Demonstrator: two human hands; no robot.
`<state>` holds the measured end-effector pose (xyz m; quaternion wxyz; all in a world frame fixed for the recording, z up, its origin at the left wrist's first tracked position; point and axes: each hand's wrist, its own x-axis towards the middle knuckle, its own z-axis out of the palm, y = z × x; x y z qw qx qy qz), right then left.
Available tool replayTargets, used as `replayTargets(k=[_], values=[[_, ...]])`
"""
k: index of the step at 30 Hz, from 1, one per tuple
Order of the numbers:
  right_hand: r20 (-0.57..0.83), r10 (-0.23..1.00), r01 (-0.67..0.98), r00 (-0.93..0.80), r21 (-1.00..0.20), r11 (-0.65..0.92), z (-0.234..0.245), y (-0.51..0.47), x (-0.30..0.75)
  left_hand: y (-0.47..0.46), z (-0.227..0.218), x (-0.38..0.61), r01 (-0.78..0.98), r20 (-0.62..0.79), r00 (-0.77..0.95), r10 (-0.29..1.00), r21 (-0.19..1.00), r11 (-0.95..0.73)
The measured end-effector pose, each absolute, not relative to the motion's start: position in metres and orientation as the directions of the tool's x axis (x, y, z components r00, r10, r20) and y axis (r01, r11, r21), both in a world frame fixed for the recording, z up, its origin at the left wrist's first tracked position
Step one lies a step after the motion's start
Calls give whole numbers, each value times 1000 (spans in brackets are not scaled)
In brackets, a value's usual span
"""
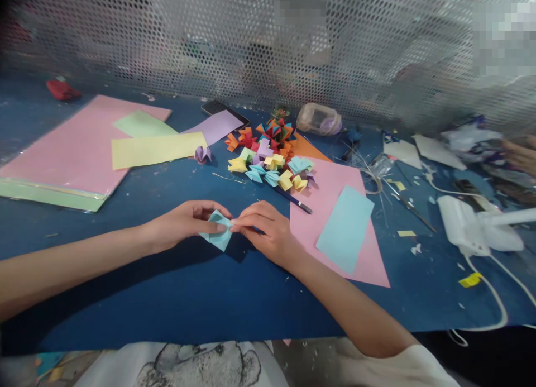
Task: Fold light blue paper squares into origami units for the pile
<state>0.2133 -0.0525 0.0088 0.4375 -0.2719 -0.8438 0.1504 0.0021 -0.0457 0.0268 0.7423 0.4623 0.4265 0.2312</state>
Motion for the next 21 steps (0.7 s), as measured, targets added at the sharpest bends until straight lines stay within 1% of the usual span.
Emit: replayTargets(k=[6,11,14,21], values=[[661,590,333,-465,-487,808,9,-53,213,-45,26,2,54,-430,540,724,875,481],[620,633,325,-464,-545,773,10,-51,214,-45,26,1,34,-432,544,719,868,495],[605,632,304,-485,-561,770,9,-51,214,-45,27,2,21,-432,539,723,865,501],[625,618,257,-477,-573,778,10,-53,208,-48,28,4,52,-402,524,751,895,443]])
